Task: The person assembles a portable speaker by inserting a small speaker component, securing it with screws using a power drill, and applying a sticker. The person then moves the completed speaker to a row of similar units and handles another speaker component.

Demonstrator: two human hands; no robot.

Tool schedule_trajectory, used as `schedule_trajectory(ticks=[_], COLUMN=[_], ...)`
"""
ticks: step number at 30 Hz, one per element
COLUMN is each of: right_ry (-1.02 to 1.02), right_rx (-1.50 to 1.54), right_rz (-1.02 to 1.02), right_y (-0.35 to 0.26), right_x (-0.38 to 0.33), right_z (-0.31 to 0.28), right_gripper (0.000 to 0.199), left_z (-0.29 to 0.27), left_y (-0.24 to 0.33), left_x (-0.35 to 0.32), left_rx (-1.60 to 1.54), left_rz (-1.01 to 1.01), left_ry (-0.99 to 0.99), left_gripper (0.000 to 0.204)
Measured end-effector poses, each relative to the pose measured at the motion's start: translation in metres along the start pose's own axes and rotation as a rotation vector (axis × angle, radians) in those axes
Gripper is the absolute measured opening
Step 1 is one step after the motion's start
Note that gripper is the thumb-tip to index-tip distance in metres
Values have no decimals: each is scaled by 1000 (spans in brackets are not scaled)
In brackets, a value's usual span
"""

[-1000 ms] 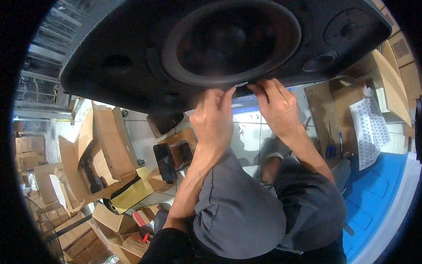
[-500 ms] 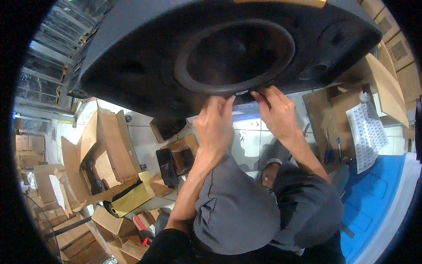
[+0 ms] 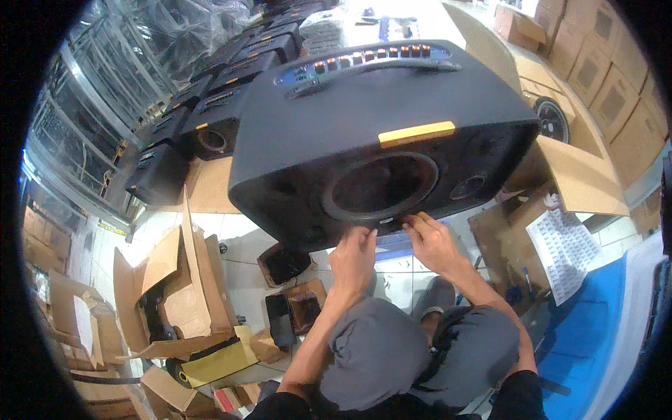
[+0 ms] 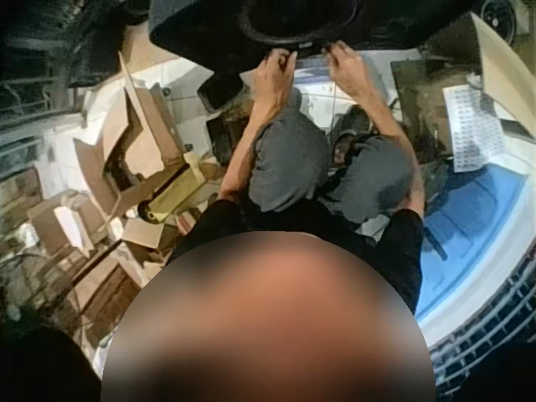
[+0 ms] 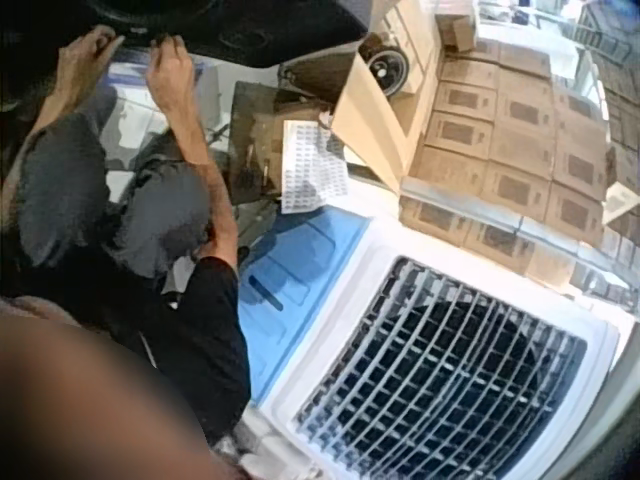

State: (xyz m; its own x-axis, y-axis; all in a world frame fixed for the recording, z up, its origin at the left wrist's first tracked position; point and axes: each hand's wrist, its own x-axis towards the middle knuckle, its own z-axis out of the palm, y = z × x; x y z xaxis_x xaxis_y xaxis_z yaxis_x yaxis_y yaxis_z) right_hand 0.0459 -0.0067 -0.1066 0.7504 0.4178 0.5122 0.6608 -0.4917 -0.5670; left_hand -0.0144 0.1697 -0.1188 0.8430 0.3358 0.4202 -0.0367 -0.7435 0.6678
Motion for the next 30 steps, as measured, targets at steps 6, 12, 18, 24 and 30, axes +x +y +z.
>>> schedule_trajectory(ticks=[6,12,18,24,30], right_ry=[-193,-203,-414,-646,-644], right_rx=[-16,-3,-102,-349,-402], right_rz=[58,77,-25,174,141], right_y=[-40,-127,-178,-164,-173], right_x=[7,-3,-24,-47,-54], right_z=[-80,-175,-174,-169,-170], right_gripper=[30,32,32,38,41], left_z=[-35,-83,-100,-125,-151], left_y=[-17,-52,-56,-49,-44], left_x=[-18,-68,-105,-110,-118], left_rx=[-193,-697,-1106,-1331,-1425], left_rz=[-48,-507,-675,-723,-737], left_ry=[-47,-399,-633,-600,-563], left_gripper=[19,30,57,58,60])
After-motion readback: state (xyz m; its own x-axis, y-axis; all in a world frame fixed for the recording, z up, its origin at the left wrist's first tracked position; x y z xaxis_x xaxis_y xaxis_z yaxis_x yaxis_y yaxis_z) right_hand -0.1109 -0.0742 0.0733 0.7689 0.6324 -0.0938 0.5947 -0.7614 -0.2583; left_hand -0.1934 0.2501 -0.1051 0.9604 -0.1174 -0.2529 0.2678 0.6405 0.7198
